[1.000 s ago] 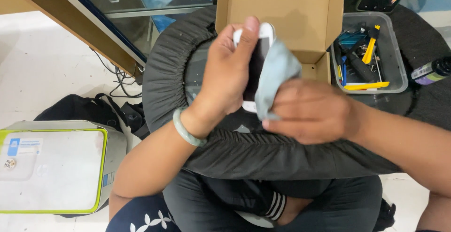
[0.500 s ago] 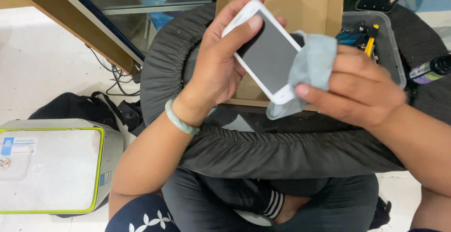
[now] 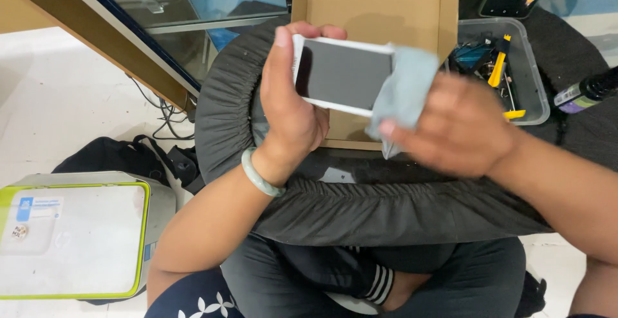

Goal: Testing the functionality and cleaning the exterior of a repaired smartphone at a repair bench.

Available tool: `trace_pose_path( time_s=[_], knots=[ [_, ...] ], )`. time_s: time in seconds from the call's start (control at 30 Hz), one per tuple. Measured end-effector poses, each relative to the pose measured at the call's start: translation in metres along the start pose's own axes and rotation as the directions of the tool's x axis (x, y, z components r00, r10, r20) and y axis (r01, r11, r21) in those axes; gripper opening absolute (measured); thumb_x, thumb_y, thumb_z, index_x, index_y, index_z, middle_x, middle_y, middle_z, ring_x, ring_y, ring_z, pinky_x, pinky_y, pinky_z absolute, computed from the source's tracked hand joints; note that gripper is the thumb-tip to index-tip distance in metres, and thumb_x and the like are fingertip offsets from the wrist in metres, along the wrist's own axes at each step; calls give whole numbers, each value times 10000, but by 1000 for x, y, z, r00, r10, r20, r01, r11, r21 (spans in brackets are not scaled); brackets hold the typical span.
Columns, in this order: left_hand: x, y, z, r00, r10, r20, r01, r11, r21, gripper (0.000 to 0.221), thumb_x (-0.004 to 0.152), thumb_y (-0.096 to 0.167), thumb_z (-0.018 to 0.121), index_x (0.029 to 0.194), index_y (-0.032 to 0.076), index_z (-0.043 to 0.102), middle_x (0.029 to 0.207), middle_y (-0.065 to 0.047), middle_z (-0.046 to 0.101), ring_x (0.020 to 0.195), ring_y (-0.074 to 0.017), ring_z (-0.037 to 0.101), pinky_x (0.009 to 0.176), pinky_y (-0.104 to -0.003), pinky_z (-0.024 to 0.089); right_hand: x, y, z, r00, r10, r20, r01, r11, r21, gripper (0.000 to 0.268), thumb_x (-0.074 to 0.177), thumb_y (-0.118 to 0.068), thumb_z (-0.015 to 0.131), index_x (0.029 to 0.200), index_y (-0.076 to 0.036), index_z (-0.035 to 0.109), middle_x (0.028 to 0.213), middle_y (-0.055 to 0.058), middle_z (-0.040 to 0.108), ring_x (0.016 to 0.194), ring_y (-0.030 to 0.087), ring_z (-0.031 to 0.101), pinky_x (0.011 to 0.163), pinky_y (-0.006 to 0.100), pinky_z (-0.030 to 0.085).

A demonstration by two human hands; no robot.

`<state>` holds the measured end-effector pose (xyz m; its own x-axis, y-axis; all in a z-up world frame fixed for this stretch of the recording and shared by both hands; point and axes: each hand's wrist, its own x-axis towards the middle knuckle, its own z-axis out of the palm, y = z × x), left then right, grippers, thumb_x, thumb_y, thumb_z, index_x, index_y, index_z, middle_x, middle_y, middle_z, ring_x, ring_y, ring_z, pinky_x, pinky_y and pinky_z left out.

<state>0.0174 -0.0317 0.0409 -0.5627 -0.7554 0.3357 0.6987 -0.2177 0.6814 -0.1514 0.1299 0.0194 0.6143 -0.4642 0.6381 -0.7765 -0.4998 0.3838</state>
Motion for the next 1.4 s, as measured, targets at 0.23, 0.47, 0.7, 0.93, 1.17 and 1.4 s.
trace_pose_path(
  time_s=[0.23, 0.47, 0.7, 0.93, 1.17, 1.4],
  knots=[
    [-4, 1, 7, 996, 7, -84, -13, 997, -75, 462, 1021, 505, 443, 964, 86, 630, 911, -160, 707, 773, -261, 649, 672, -370, 523, 31, -9, -10, 993, 97, -64, -93, 994, 57, 255, 1022, 9, 694, 1261, 72, 630, 1037, 204, 683, 1037, 387, 645, 954, 562, 624],
    [-7, -14, 5, 967, -245, -67, 240, 967, -80, 314, 992, 350, 571, 960, 51, 663, 943, -197, 748, 749, -247, 697, 641, -355, 560, 26, -4, -28, 990, -44, -137, 69, 980, 185, 122, 923, 59, 723, 1036, 13, 709, 879, 79, 616, 842, 276, 606, 755, 433, 563],
    [-19, -24, 10, 916, -400, -10, 397, 911, -110, 110, 965, 132, 704, 1042, 95, 635, 1100, -171, 746, 877, -223, 711, 684, -327, 592, 31, -8, -4, 900, 381, -213, -308, 900, 310, 507, 973, -436, 591, 1135, 33, 696, 1047, 253, 659, 948, 444, 657, 889, 511, 564],
    [-23, -39, 0, 815, -576, 62, 577, 799, -172, 229, 969, 190, 700, 1159, 117, 592, 1112, -105, 696, 622, -121, 616, 419, -229, 513, 37, -15, -6, 873, 428, -234, -313, 860, 404, 413, 1104, -343, 320, 1030, 6, 528, 961, 198, 475, 943, 438, 531, 905, 587, 608],
    [-9, -38, -7, 908, -418, 19, 413, 889, -200, 221, 963, 153, 699, 1132, 24, 638, 1122, -230, 729, 875, -260, 722, 710, -350, 626, 17, -3, 7, 562, 755, -337, -500, 635, 589, 387, 1138, -349, 443, 1052, 22, 516, 1005, 205, 588, 940, 354, 609, 894, 447, 483],
    [-5, -21, -3, 925, -375, 67, 377, 875, -305, 275, 995, 307, 650, 1074, 44, 644, 1043, -102, 668, 946, -235, 690, 781, -327, 595, -8, -21, 13, 441, 809, -388, -660, 585, 471, 417, 1160, -310, 440, 1279, 52, 610, 1254, 229, 631, 1163, 333, 636, 1061, 401, 487]
  ],
)
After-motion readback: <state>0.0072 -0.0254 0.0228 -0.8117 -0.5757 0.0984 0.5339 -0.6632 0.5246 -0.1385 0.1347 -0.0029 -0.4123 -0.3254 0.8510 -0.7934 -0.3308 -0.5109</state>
